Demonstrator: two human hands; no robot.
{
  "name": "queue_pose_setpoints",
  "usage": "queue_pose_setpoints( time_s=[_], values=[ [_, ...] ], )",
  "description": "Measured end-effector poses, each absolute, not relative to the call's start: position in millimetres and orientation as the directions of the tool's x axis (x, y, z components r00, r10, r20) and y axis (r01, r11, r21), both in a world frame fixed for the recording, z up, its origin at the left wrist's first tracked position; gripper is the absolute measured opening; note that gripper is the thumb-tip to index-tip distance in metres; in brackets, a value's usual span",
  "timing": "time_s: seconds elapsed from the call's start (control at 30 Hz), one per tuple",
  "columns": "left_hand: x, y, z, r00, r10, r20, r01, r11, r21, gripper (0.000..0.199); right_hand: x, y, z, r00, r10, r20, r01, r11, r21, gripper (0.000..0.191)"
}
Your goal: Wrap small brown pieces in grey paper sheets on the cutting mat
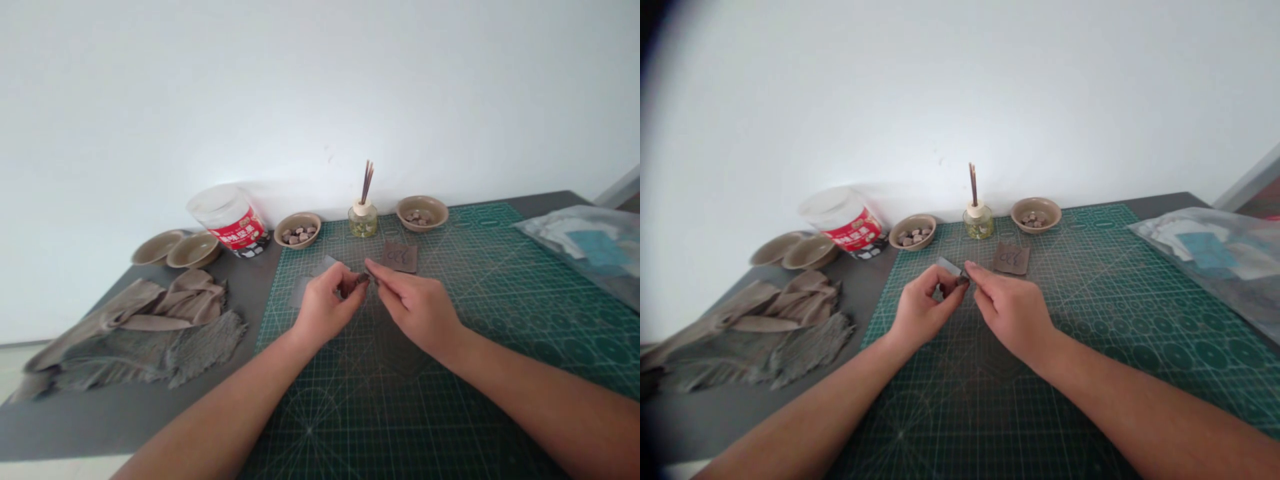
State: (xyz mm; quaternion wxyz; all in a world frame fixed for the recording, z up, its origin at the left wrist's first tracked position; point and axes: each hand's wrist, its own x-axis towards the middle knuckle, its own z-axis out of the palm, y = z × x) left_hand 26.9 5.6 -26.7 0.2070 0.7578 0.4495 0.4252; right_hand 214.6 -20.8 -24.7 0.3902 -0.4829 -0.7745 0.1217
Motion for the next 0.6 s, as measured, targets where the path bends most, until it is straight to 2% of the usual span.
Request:
queue_pose_setpoints(
  time_s=[0.07, 0.13, 0.4, 0.53, 0.6],
  values=[
    [26.7, 5.8, -27.0, 0.236, 0.858, 0.457, 0.519, -0.509, 0.687, 0.023, 212.8, -23.8, -23.5, -0.313, 0.782, 0.54, 0.674, 0.583, -0.453, 0.042],
    [26.4, 5.7, -27.2, 0.242, 0.853, 0.462, 0.53, -0.515, 0.674, 0.025, 210.9, -25.8, -23.3, -0.334, 0.764, 0.552, 0.696, 0.595, -0.403, 0.042],
    [26.5, 3.1, -24.9, 0.276, 0.848, 0.453, 0.534, -0.527, 0.661, 0.024, 212.0, -27.8, -22.5, -0.308, 0.779, 0.546, 0.688, 0.579, -0.438, 0.039],
    [25.9, 1.4, -23.3, 0.291, 0.826, 0.484, 0.529, -0.56, 0.638, 0.026, 211.8, -30.1, -19.5, -0.365, 0.733, 0.574, 0.67, 0.635, -0.384, 0.043],
    [25.0, 0.7, -22.8, 0.291, 0.816, 0.499, 0.521, -0.573, 0.633, 0.026, 211.5, -28.9, -19.7, -0.339, 0.763, 0.55, 0.666, 0.608, -0.432, 0.043]
  ],
)
